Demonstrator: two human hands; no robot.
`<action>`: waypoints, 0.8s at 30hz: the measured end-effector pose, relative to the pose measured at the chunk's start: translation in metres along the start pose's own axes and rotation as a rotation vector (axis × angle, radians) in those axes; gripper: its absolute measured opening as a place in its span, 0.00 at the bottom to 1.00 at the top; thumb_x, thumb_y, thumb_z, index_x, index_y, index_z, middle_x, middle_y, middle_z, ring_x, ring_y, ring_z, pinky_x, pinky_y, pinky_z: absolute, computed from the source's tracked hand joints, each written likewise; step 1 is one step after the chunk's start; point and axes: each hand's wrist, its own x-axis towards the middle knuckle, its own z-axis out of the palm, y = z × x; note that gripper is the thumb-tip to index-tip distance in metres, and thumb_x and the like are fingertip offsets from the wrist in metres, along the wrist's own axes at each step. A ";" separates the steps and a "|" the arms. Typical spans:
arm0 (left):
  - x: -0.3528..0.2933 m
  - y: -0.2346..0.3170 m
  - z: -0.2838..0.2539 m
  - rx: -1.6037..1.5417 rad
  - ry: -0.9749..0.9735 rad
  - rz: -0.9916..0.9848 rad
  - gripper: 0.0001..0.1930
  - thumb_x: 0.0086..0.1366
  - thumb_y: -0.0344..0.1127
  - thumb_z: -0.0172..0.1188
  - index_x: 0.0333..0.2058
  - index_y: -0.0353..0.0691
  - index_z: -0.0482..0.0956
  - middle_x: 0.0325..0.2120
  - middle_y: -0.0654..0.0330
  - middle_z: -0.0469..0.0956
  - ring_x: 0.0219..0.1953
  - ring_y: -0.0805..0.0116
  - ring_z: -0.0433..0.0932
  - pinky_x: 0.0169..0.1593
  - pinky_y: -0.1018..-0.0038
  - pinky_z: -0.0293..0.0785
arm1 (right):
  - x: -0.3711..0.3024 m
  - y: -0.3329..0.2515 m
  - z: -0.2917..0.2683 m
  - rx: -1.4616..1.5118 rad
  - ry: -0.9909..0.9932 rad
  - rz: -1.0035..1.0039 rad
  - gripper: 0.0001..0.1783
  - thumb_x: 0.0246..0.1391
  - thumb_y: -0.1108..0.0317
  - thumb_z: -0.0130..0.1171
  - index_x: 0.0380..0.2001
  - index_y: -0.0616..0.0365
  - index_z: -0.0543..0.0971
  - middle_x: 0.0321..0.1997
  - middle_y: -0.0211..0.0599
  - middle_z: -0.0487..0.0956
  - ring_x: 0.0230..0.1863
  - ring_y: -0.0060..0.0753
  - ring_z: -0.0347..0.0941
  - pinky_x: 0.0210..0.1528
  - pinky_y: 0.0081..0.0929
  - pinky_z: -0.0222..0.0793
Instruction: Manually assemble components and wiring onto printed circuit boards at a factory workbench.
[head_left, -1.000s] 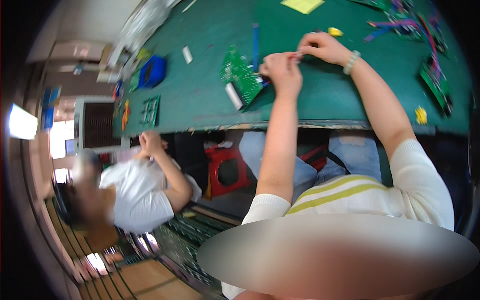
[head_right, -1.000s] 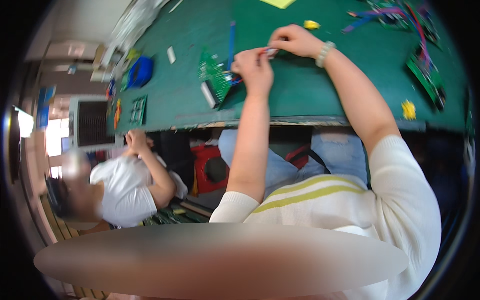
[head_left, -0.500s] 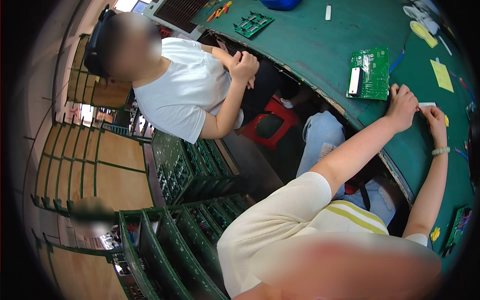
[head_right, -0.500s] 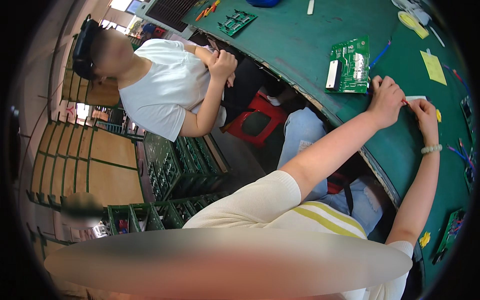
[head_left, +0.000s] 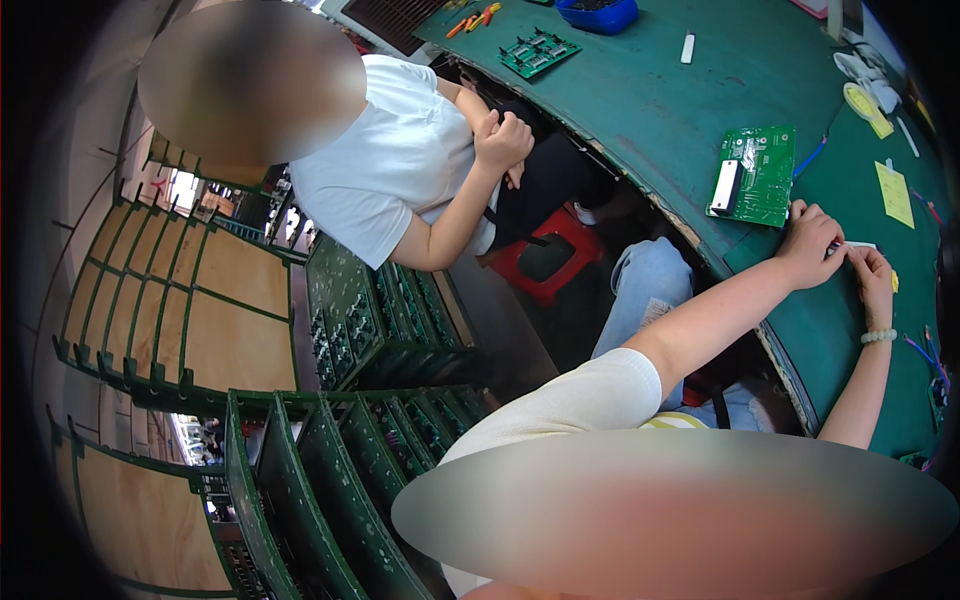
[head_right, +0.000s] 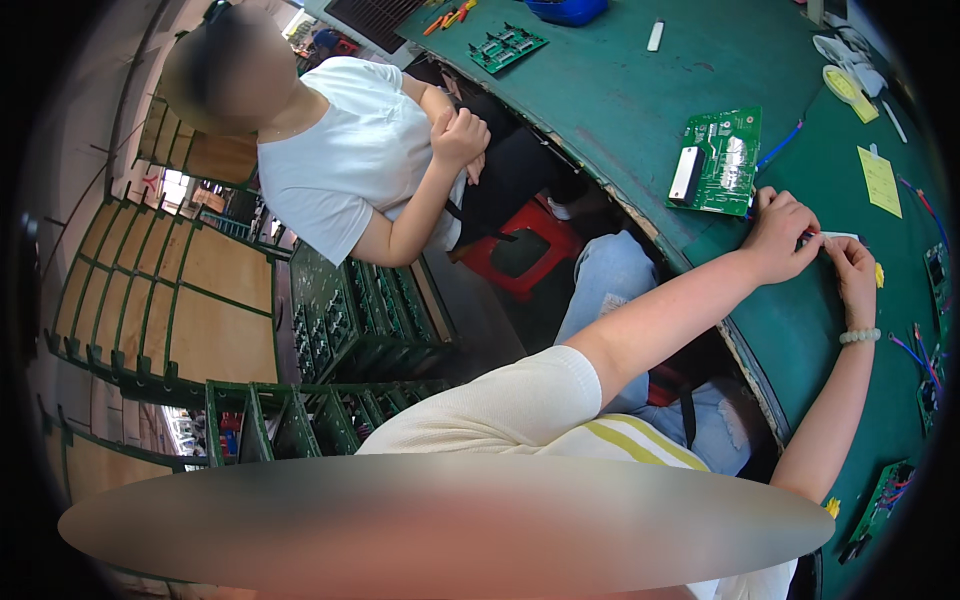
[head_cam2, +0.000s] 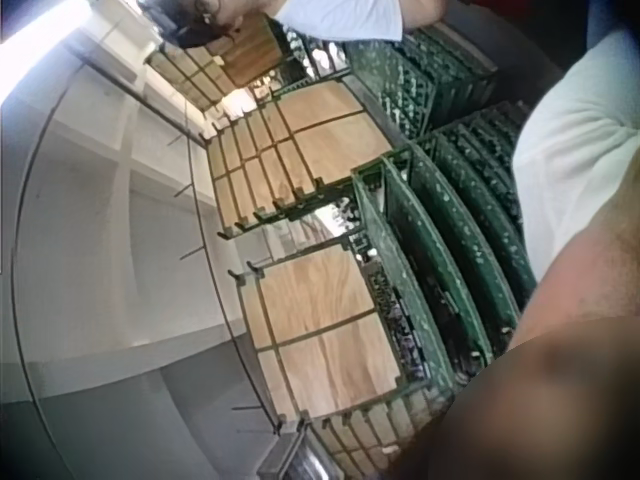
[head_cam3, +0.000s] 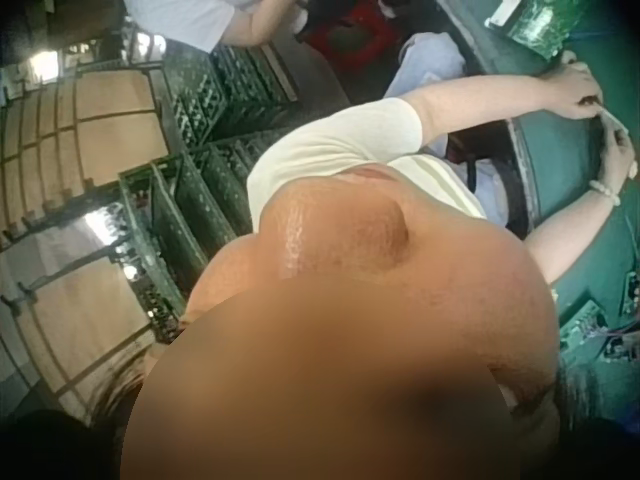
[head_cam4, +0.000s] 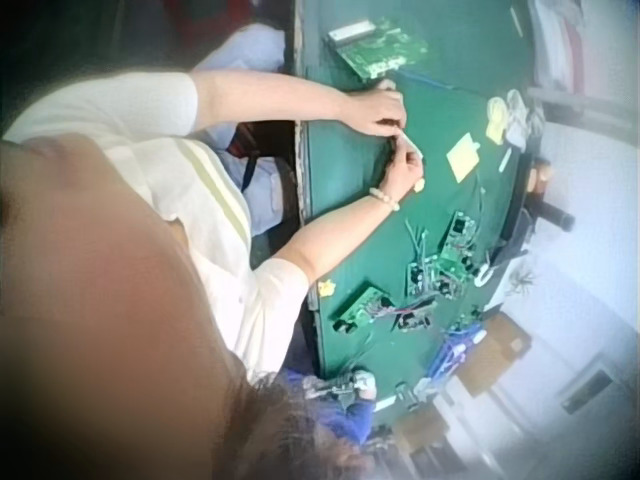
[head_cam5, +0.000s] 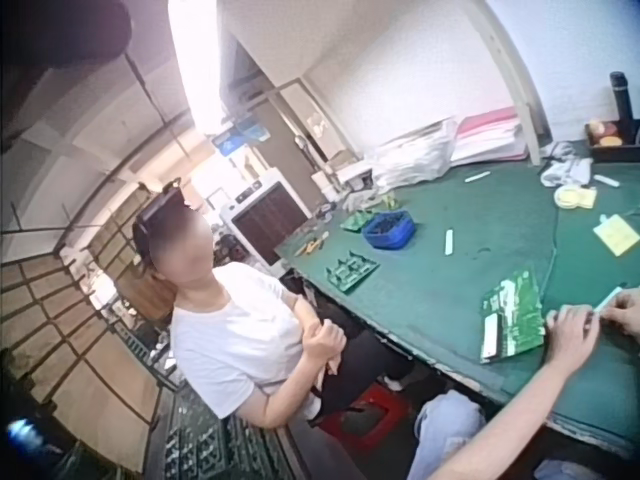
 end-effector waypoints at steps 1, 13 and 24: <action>-0.001 0.000 0.000 0.008 0.001 0.003 0.06 0.50 0.34 0.62 0.24 0.42 0.74 0.25 0.61 0.75 0.36 0.62 0.68 0.46 0.62 0.54 | 0.001 0.003 -0.001 0.005 -0.005 -0.006 0.10 0.57 0.60 0.59 0.30 0.55 0.78 0.20 0.14 0.69 0.18 0.06 0.55 0.18 0.12 0.45; -0.003 -0.006 0.001 0.077 -0.025 0.071 0.05 0.47 0.28 0.62 0.22 0.42 0.73 0.24 0.60 0.73 0.36 0.60 0.69 0.45 0.62 0.56 | 0.015 0.027 -0.002 -0.106 0.022 -0.164 0.09 0.57 0.67 0.59 0.31 0.63 0.77 0.26 0.21 0.74 0.27 0.11 0.62 0.29 0.14 0.57; -0.001 0.000 0.002 0.057 0.005 0.036 0.04 0.49 0.28 0.62 0.23 0.42 0.75 0.26 0.59 0.73 0.37 0.59 0.68 0.46 0.62 0.56 | 0.016 0.034 0.008 0.062 0.153 -0.279 0.07 0.57 0.68 0.59 0.32 0.61 0.78 0.28 0.23 0.75 0.27 0.11 0.65 0.29 0.12 0.61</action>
